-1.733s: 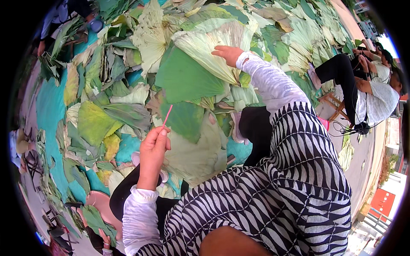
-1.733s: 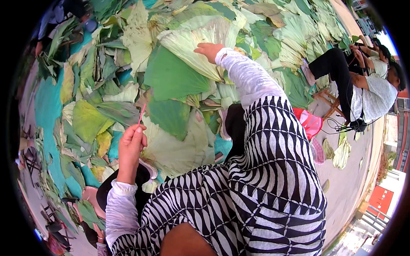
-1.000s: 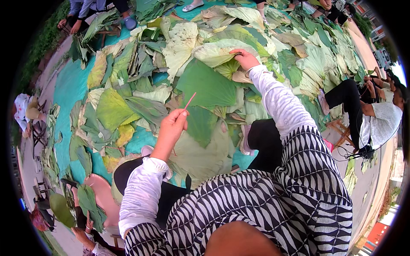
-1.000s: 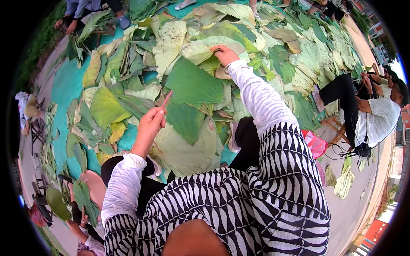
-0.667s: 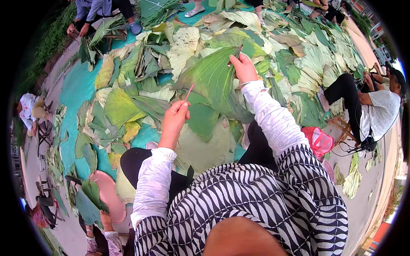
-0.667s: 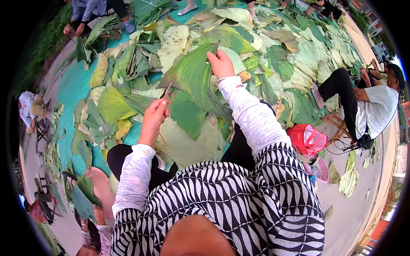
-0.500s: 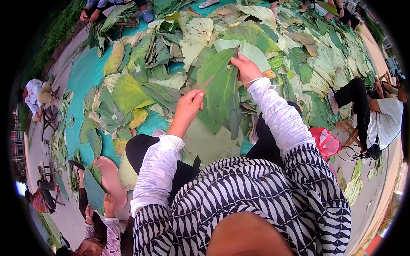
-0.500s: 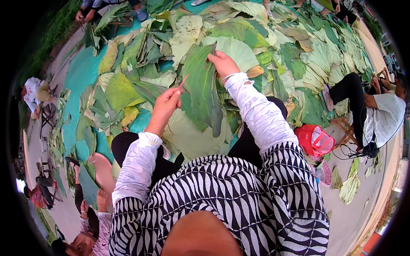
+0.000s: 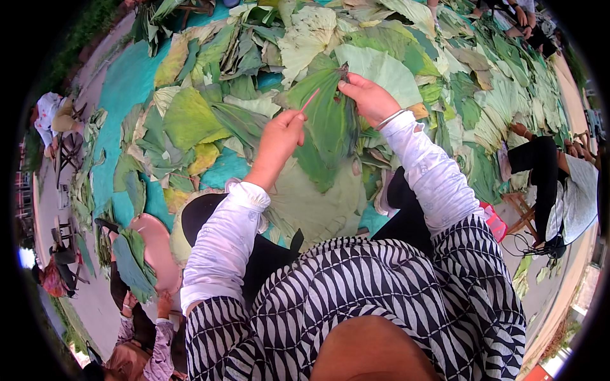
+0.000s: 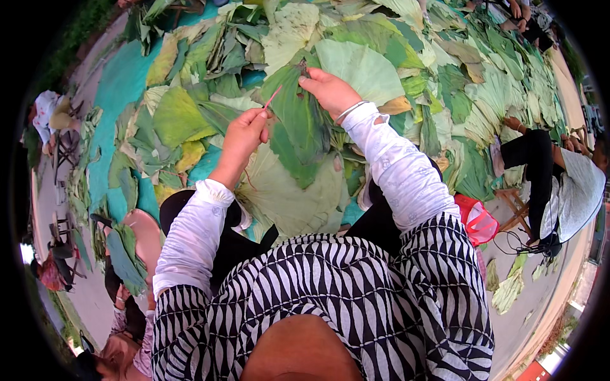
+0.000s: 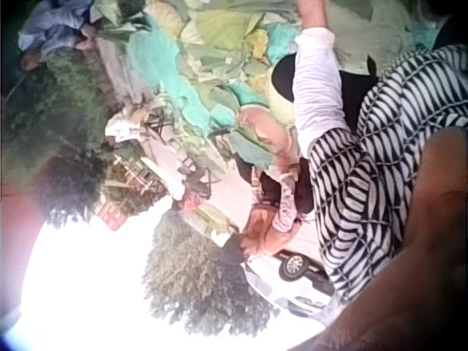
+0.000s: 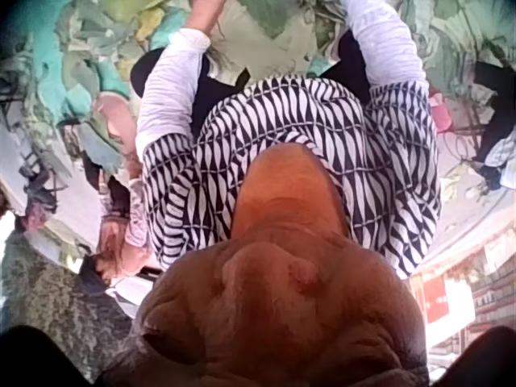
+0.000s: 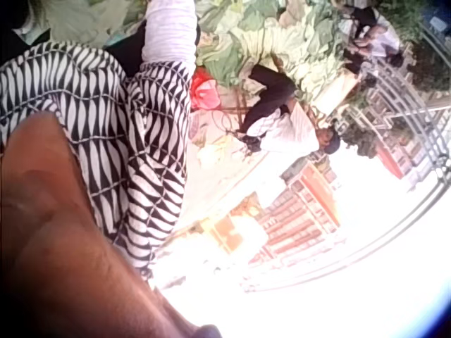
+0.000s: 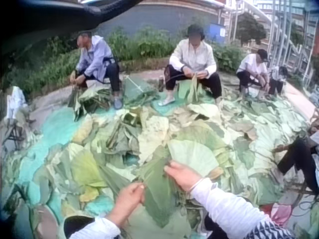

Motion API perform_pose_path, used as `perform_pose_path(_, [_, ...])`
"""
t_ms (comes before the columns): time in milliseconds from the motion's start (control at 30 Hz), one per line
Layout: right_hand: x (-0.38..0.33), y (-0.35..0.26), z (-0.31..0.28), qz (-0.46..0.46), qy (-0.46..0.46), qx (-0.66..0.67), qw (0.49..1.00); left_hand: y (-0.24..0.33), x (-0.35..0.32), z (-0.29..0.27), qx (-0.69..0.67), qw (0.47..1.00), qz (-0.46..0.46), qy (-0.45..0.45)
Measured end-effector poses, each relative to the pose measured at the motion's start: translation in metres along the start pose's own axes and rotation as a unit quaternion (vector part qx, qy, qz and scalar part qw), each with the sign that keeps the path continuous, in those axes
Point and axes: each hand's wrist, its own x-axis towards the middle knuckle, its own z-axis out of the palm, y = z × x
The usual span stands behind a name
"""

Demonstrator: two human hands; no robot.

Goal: The person picks up large green leaves from a pile on the ground and uses a thin red strip to bundle several leaves together.

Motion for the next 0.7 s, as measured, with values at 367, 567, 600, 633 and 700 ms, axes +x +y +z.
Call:
perform_pose_path(367, [0.004,0.011,-0.002,-0.039,-0.005,-0.015,0.999,0.003,-0.001,-0.001,0.015,1.0,-0.013,-0.017])
perform_pose_path(567, [0.015,0.015,-0.017,0.001,0.075,-0.191,0.979,-0.002,-0.008,-0.007,0.008,1.0,-0.014,-0.025])
perform_pose_path(600, [0.014,0.013,-0.028,-0.031,0.052,-0.354,0.933,0.003,-0.011,-0.002,0.022,0.999,-0.009,-0.035])
perform_pose_path(633, [0.015,0.016,-0.027,-0.066,0.022,-0.502,0.862,0.007,-0.017,-0.003,0.04,0.998,-0.007,-0.04])
perform_pose_path(700, [0.015,0.024,-0.015,-0.066,-0.005,-0.528,0.847,0.011,-0.025,-0.006,0.046,0.998,-0.01,-0.039])
